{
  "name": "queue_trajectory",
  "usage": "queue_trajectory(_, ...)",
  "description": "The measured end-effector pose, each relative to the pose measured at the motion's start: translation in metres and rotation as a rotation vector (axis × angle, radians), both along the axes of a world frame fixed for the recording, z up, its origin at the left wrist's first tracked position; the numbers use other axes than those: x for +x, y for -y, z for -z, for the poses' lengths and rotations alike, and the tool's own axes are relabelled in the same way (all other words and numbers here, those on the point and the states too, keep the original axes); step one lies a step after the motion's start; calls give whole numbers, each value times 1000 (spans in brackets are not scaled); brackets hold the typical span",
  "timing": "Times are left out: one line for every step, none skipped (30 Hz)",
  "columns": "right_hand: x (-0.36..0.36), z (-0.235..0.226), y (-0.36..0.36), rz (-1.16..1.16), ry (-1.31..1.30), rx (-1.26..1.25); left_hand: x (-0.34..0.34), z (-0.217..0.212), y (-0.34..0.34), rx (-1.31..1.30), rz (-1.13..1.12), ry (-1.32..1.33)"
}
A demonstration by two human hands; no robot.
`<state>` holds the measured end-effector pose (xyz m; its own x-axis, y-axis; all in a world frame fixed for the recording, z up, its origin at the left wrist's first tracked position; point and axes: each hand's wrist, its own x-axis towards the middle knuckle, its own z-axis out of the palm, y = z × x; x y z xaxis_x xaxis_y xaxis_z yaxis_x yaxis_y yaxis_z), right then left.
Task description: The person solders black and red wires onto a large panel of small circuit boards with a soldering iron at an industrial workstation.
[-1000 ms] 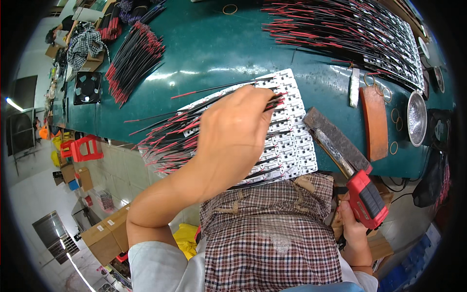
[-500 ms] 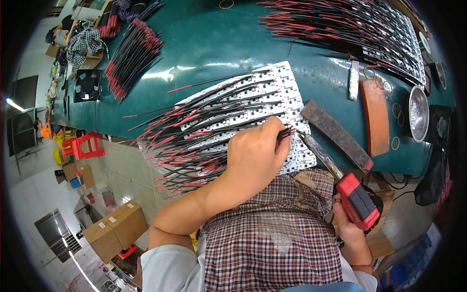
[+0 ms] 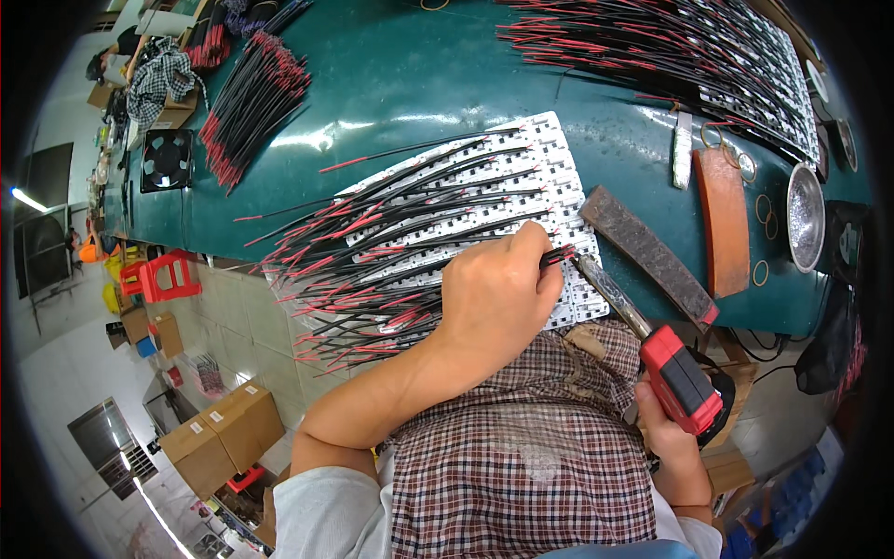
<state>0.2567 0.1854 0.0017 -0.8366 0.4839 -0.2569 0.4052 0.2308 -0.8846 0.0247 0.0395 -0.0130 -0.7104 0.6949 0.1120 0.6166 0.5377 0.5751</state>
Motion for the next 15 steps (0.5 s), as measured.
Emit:
queue_trajectory(0,0,-1,-21,-25,13,0,0,0,-5,-1,-7)
queue_trajectory(1,0,0,-22,-25,13,0,0,0,-5,-1,-8)
queue_trajectory(2,1,2,12,-24,11,0,1,0,4,2,-10)
queue_trajectory(3,1,3,45,-24,9,0,1,0,12,5,-12)
queue_trajectory(3,0,3,45,-23,9,0,1,0,13,4,-11)
queue_trajectory(3,0,2,35,-45,27,0,0,-1,9,7,-18)
queue_trajectory(3,-1,1,25,-67,45,0,0,-1,6,9,-26)
queue_trajectory(3,-1,2,25,-66,45,0,0,-1,6,9,-25)
queue_trajectory(3,-1,3,34,-68,59,0,-1,-1,-2,8,-29)
queue_trajectory(3,-2,3,43,-70,73,0,-2,-1,-11,7,-32)
queue_trajectory(3,-1,4,42,-69,73,0,-2,-1,-11,6,-32)
queue_trajectory(3,0,4,43,-70,61,-2,-2,-1,-14,12,-27)
queue_trajectory(3,0,4,44,-70,49,-3,-2,-1,-18,18,-23)
queue_trajectory(5,0,4,45,-68,49,-4,-2,-1,-17,18,-21)
queue_trajectory(7,0,3,40,-34,35,-6,-1,-1,-14,17,24)
